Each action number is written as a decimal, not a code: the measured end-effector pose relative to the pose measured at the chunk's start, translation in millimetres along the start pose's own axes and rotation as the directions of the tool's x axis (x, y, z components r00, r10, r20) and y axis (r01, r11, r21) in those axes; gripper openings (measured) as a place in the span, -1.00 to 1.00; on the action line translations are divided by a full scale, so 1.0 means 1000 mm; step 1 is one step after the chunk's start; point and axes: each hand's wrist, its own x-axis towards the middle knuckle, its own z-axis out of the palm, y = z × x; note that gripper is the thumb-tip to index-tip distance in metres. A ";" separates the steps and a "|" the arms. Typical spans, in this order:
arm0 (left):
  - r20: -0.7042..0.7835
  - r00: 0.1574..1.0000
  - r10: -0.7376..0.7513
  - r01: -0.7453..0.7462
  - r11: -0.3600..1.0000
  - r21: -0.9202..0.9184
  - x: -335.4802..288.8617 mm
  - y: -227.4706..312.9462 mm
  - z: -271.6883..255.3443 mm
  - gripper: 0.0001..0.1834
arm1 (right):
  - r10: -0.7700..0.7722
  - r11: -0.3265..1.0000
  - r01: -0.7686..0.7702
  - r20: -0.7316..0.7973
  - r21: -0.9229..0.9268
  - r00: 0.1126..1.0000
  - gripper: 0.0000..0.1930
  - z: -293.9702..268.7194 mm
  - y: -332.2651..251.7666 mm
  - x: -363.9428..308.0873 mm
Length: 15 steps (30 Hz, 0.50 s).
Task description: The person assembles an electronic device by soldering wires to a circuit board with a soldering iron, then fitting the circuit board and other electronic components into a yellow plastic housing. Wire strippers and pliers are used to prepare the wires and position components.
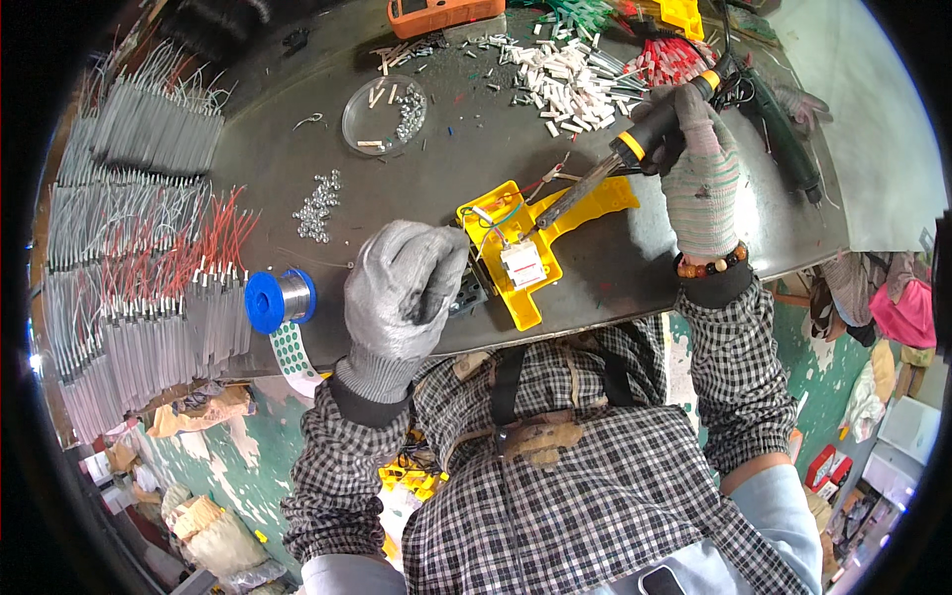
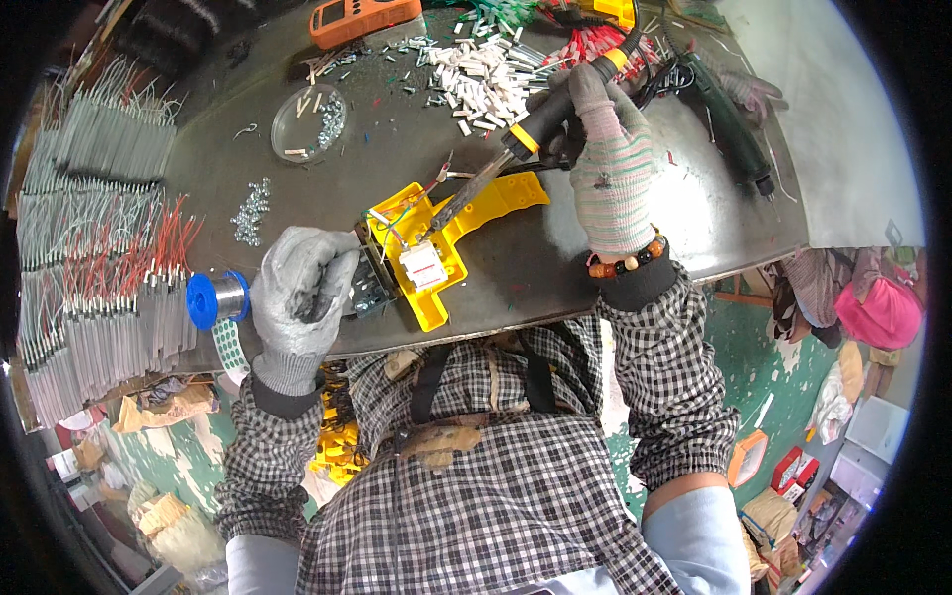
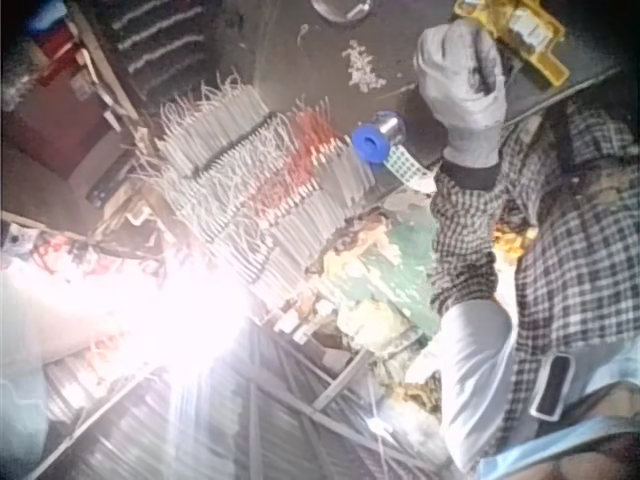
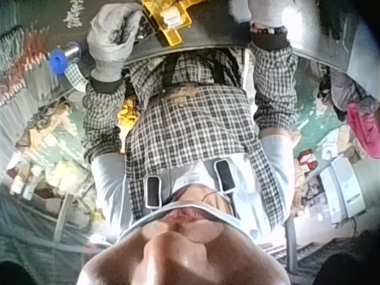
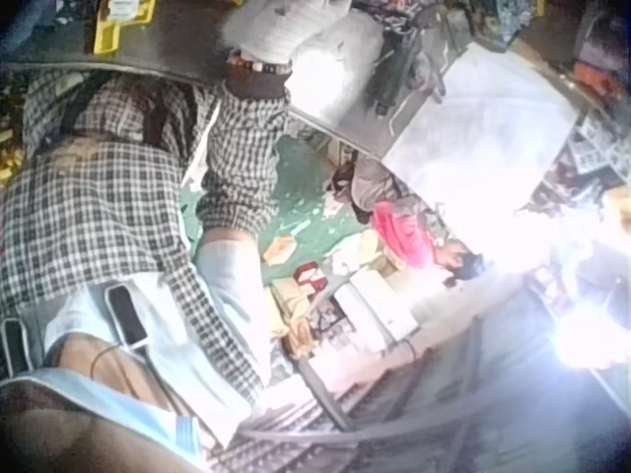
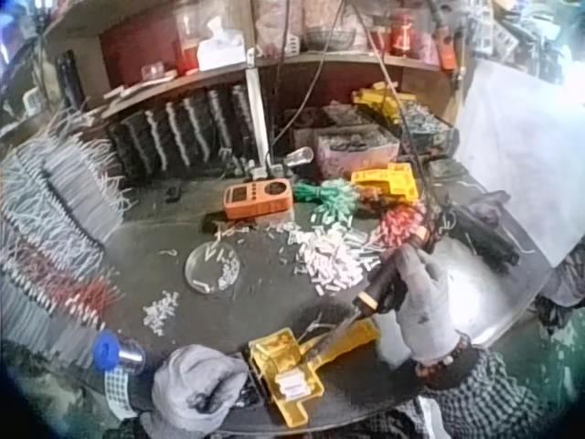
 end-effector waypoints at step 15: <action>0.095 0.992 0.081 -0.101 0.969 0.224 0.008 0.002 0.003 -0.68 | 0.012 0.972 -0.032 0.085 0.233 0.996 -0.72 0.007 0.008 0.005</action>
